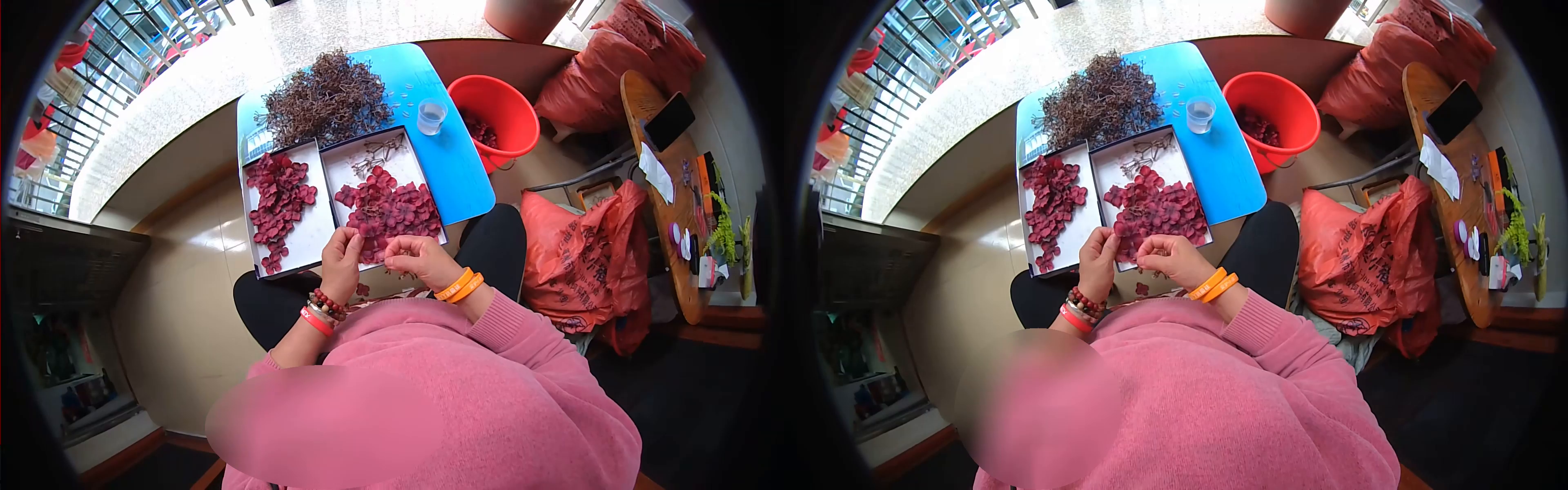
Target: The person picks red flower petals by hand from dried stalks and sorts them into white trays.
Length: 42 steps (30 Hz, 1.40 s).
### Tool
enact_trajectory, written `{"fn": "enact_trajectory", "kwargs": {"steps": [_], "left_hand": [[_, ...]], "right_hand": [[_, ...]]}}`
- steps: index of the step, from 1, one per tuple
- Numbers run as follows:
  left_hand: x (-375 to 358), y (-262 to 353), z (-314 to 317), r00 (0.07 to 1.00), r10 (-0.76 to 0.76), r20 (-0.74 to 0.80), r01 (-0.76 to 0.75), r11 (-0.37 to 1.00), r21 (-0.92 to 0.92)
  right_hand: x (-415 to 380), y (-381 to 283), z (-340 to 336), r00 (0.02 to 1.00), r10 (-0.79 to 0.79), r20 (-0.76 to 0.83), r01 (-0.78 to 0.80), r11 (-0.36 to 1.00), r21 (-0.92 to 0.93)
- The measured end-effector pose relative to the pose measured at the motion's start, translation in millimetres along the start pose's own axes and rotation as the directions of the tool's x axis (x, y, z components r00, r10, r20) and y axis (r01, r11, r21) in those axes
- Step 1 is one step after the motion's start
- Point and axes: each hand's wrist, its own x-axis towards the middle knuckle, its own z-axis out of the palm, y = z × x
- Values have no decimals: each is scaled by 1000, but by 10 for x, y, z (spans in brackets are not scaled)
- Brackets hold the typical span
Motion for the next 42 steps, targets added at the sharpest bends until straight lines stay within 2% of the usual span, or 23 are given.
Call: {"fn": "enact_trajectory", "kwargs": {"steps": [4,7,10,13,14,17,23,26,29,32,38,42], "left_hand": [[-109,105,-19,998,-36,41,38,998,-57],[-191,109,-55,995,-66,74,68,997,-35],[-226,154,-79,985,-112,131,137,970,-203],[-208,204,-105,980,0,200,46,973,-225],[-206,221,-82,985,8,172,13,992,-125],[-214,192,-76,972,-60,226,81,993,-84],[-260,243,-28,980,-106,168,117,992,-56],[-270,238,-28,977,-116,181,132,988,-78],[-267,215,-17,979,-80,189,94,994,-65],[-283,233,2,981,-61,183,73,996,-60],[-299,321,47,983,-101,153,113,991,-74],[-306,373,59,980,-140,143,155,983,-97]], "right_hand": [[57,-15,116,990,-130,-59,125,989,-85],[82,26,159,977,-164,-140,143,978,-149],[43,-33,224,961,-193,-199,141,959,-247],[41,-12,270,948,-237,-213,175,946,-271],[43,3,284,942,-258,-213,196,941,-275],[33,-22,342,928,-288,-235,200,920,-338],[17,-4,366,907,-341,-247,224,887,-404],[54,67,336,822,-535,-197,346,742,-575],[23,15,354,805,-568,-174,338,679,-652],[20,30,372,762,-625,-172,370,637,-677],[35,40,378,748,-631,-207,376,659,-651],[35,28,369,718,-680,-147,407,582,-704]]}}
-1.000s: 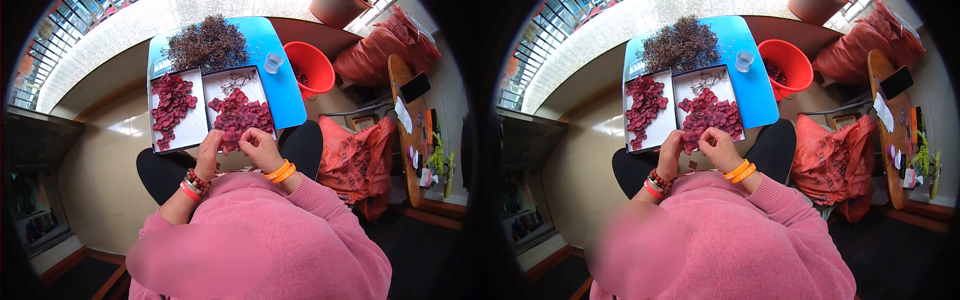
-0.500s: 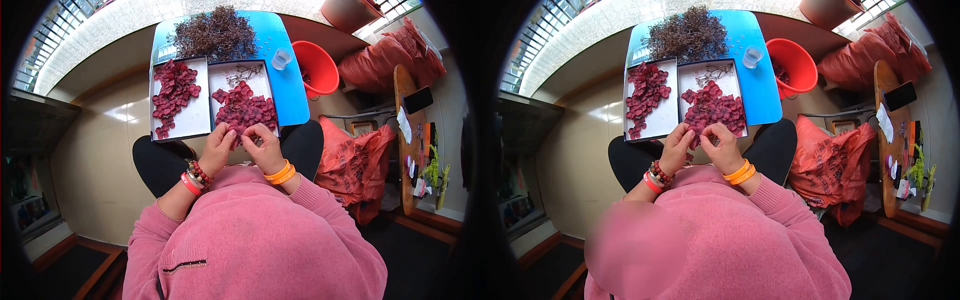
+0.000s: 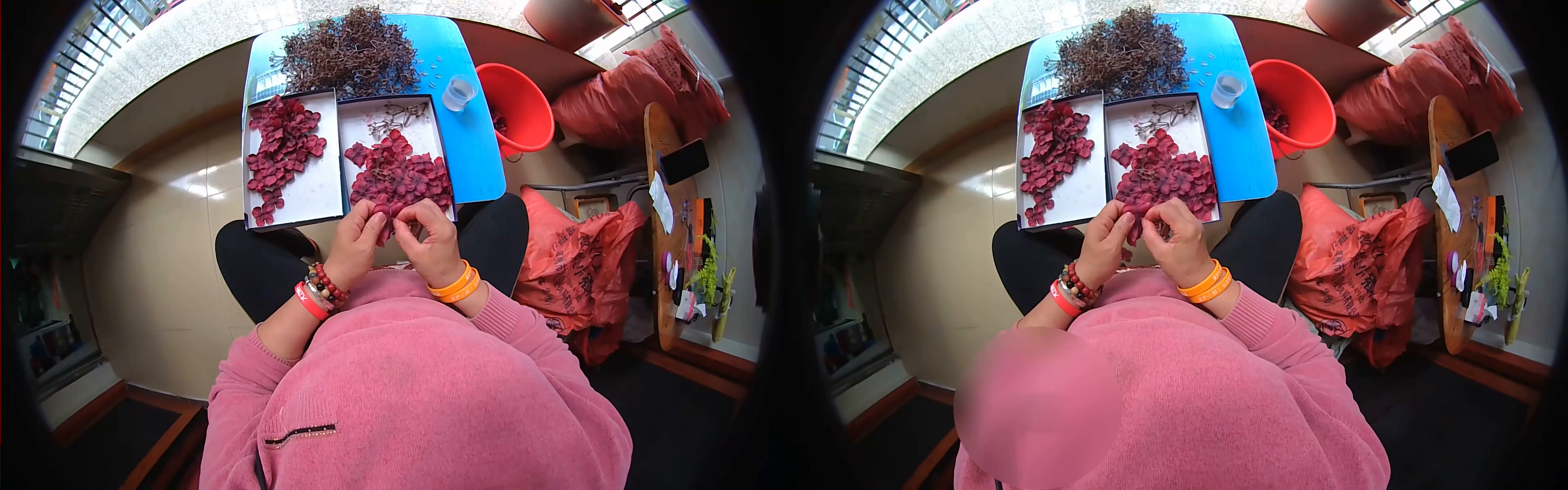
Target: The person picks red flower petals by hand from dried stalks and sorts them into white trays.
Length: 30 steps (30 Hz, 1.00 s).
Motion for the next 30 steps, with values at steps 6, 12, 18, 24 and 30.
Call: {"fn": "enact_trajectory", "kwargs": {"steps": [6,12,18,24,30], "left_hand": [[10,-101,-26,991,127,30,-129,989,69],[-17,-80,11,964,265,-5,-252,921,296],[19,45,-14,646,711,277,-641,309,702],[-7,59,-33,502,797,336,-731,183,657],[-44,68,-3,402,866,298,-798,172,577]], "right_hand": [[0,-53,14,997,-72,-5,72,995,-64],[-4,-15,29,979,-203,4,201,967,-154],[1,-44,5,971,-237,37,240,957,-164],[-68,-160,-32,998,51,26,-53,995,90],[-65,-246,-67,991,113,72,-133,901,412]]}}
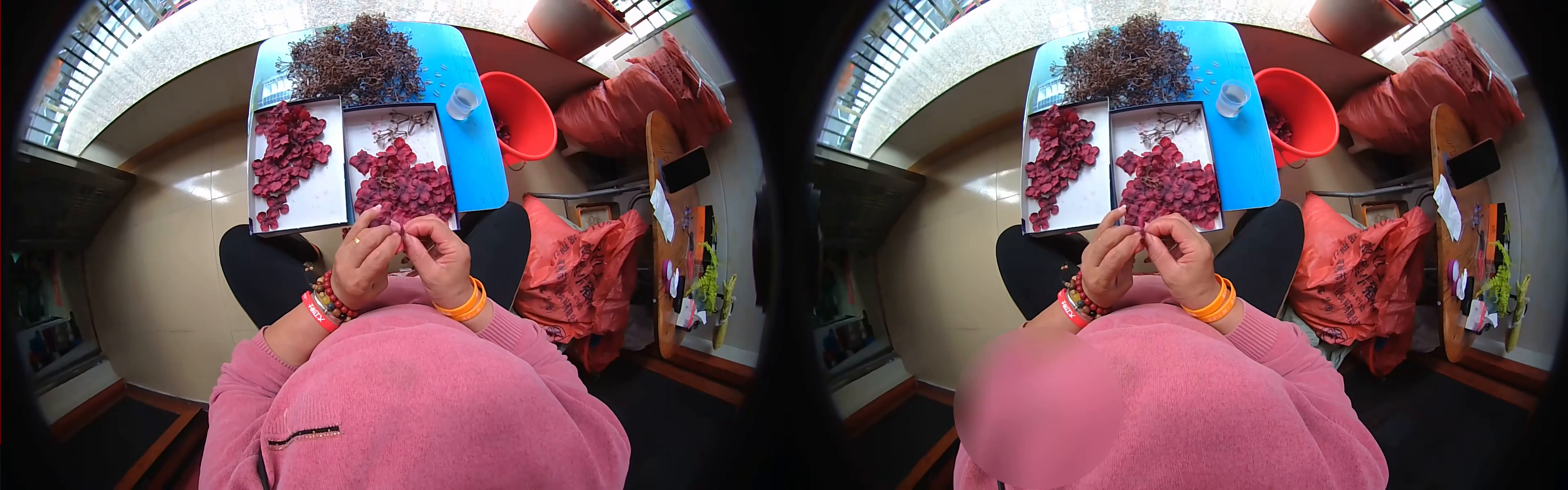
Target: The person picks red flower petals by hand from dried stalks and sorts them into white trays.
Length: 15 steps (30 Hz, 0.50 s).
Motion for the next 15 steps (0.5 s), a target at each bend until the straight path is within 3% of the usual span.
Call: {"fn": "enact_trajectory", "kwargs": {"steps": [7,10,15], "left_hand": [[36,48,-76,997,59,53,-60,998,17],[52,94,-99,993,73,91,-79,995,57],[96,177,-151,990,62,128,-75,992,102]], "right_hand": [[-28,-156,-38,997,77,24,-80,989,125],[-28,-178,-54,1000,-18,5,18,999,-32],[-22,-183,-45,1000,-9,1,9,1000,-9]]}}
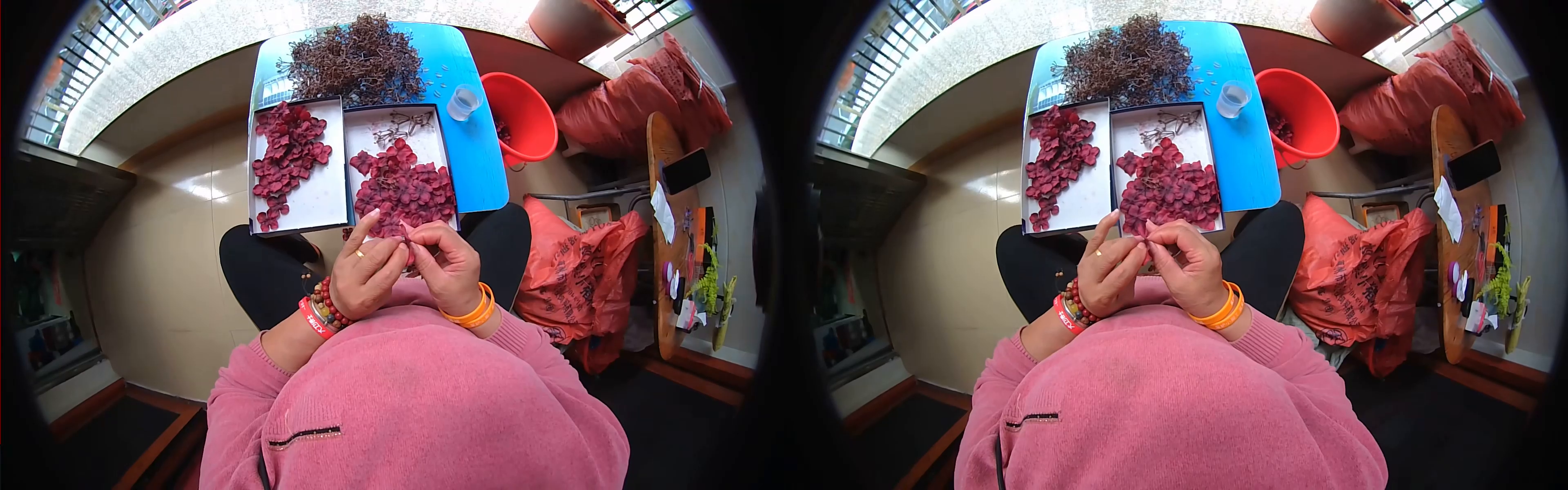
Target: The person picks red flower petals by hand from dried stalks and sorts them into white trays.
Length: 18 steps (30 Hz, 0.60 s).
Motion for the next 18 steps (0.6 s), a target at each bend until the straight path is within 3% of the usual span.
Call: {"fn": "enact_trajectory", "kwargs": {"steps": [7,13,16,18], "left_hand": [[-4,28,-18,999,0,-37,3,996,86],[1,49,-24,999,14,-31,-10,994,110],[-3,50,-31,999,42,-23,-39,993,114],[-18,47,-16,999,30,-41,-26,995,101]], "right_hand": [[13,-28,-34,993,-74,95,95,966,-240],[-23,1,-1,999,10,44,-8,999,-50],[-34,10,-8,999,6,50,-3,999,-45],[-31,-21,-22,997,-27,69,37,989,-140]]}}
